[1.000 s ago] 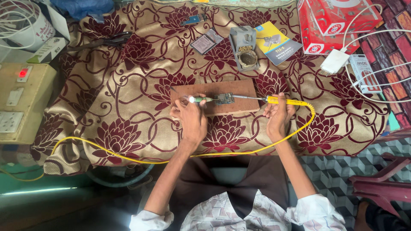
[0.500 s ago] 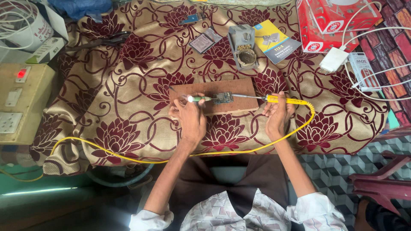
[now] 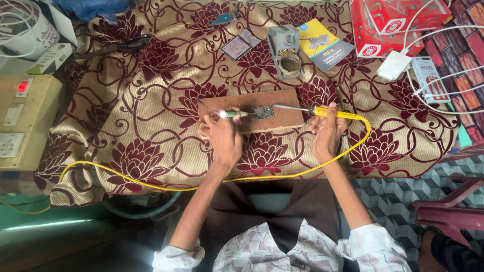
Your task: The person uses a soldering iron and a green-handled tool to work on a small circuit board placed on a wooden block. They repeatedly apply the soldering iron to various points on the board while holding the tool in the other hand.
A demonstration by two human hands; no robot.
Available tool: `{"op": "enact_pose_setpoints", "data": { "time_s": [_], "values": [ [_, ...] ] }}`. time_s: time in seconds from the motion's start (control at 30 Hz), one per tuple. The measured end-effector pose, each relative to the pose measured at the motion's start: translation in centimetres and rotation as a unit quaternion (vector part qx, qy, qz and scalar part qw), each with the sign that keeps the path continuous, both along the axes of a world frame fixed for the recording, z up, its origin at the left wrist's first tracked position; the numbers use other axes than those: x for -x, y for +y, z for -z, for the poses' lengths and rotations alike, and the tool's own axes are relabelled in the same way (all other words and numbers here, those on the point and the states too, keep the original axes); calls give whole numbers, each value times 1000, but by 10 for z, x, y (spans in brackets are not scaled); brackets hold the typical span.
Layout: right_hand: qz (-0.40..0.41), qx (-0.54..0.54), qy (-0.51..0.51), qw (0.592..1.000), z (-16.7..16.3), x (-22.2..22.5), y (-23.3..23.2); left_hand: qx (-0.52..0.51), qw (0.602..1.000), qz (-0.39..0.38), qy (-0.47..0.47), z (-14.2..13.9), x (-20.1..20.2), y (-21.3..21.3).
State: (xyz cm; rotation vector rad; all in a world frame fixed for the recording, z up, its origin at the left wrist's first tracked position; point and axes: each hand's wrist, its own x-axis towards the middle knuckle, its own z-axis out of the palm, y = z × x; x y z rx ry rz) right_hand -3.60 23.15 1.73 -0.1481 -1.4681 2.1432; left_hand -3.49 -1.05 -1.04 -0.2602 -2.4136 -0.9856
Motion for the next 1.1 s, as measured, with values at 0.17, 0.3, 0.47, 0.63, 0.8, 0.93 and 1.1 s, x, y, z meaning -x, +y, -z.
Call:
{"op": "enact_pose_setpoints", "data": {
  "time_s": [0.17,0.3,0.47,0.63,0.8,0.93,1.1],
  "values": [
    [-25,-13,-9,1000,-2,-1,1,1,1000,1,16,0,0,1],
    [-29,-27,-10,999,-1,0,1,-2,1000,0,14,1,0,2],
    [-6,7,-6,1000,0,0,3,6,1000,-2,-13,3,2,2],
    [-10,3,-2,1000,-1,-1,2,2,1000,-2,9,0,-1,0],
    [38,61,-7,997,-4,-3,-1,-1,1000,-5,-21,-7,-4,0],
    [-1,25,-1,1000,-4,-4,1,-7,1000,-3,-16,-10,-5,0],
    [20,82,3,996,-3,-6,2,-5,1000,-1,23,-10,-7,0]
  ]
}}
